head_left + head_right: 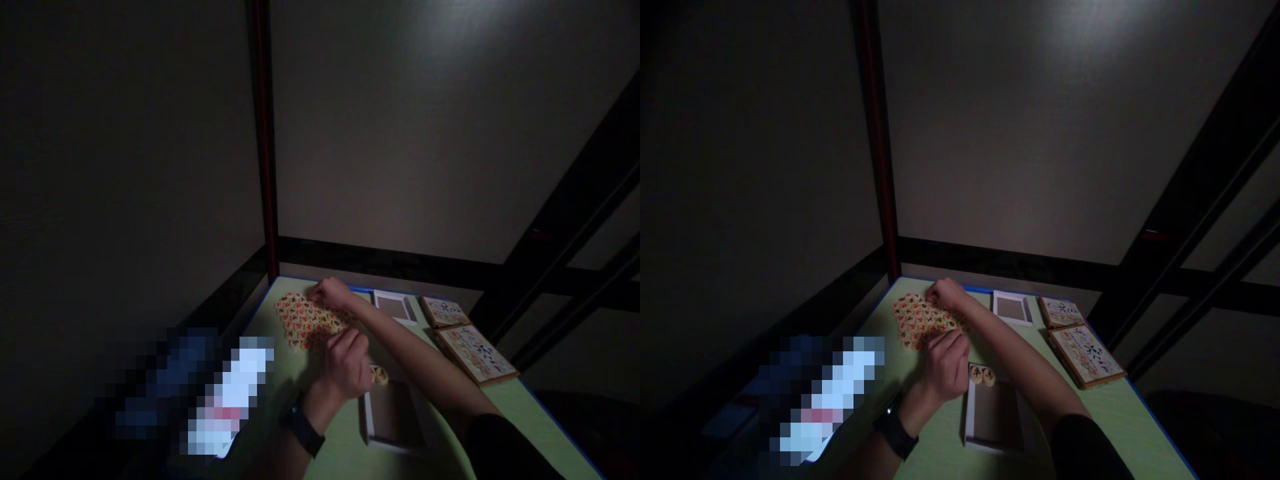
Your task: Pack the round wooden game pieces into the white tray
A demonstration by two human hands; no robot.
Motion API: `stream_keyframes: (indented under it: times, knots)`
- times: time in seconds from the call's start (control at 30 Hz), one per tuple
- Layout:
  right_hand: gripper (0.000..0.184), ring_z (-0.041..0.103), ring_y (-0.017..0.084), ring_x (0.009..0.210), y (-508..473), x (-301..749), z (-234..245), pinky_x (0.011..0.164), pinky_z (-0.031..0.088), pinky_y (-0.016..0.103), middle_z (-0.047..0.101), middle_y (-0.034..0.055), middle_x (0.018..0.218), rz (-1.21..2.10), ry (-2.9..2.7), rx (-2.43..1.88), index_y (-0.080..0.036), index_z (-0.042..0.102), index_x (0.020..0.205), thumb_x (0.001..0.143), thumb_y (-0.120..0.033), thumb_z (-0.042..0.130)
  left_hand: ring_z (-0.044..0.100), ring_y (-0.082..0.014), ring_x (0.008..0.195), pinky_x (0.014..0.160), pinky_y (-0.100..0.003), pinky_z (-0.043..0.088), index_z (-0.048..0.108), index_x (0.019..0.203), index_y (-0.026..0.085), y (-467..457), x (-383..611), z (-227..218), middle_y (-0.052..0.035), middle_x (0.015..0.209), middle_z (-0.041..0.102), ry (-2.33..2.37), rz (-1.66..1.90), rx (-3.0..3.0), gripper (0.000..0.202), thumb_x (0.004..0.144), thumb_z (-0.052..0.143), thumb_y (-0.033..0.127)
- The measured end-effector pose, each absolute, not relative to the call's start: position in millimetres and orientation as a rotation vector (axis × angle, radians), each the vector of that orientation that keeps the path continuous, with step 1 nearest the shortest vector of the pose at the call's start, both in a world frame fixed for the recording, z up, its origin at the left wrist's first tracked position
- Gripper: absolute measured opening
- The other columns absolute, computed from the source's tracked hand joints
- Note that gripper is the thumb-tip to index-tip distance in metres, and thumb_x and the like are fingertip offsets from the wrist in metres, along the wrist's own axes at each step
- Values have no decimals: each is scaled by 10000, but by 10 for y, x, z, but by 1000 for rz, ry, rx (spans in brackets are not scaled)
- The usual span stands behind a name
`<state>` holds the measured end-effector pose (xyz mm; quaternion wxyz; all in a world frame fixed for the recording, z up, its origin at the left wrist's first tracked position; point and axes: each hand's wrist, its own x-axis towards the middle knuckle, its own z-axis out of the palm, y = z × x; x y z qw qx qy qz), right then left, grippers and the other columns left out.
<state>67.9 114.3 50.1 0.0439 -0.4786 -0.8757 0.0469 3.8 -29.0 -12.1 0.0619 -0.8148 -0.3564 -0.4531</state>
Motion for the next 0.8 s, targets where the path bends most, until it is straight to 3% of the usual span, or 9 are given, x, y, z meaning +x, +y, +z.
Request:
stream_keyframes:
  times: [0.37,0.6,0.8]
  knots:
    - [312,691,278,1065,1398,229,418,808,524,289,736,136,1158,-12,-2897,-1587,-203,748,1117,865,-310,597,521,-180,586,583,-315,419,476,679,223,-293,68,-78,-38,606,500,-991,-1626,-2376,141,778,412,146]
    - [317,684,303,1082,1399,132,425,835,548,335,709,195,1190,-72,-2997,-1533,-127,730,1134,872,-227,581,538,-190,612,608,-319,444,480,695,225,-285,63,-78,-48,625,512,-1046,-1544,-2420,124,769,412,152]
    - [278,673,272,1105,1329,97,437,835,533,288,693,188,1226,-60,-3029,-1486,-118,729,1113,906,-199,562,544,-197,632,628,-330,464,499,702,216,-290,49,-75,-60,645,527,-1058,-1503,-2450,119,769,421,156]
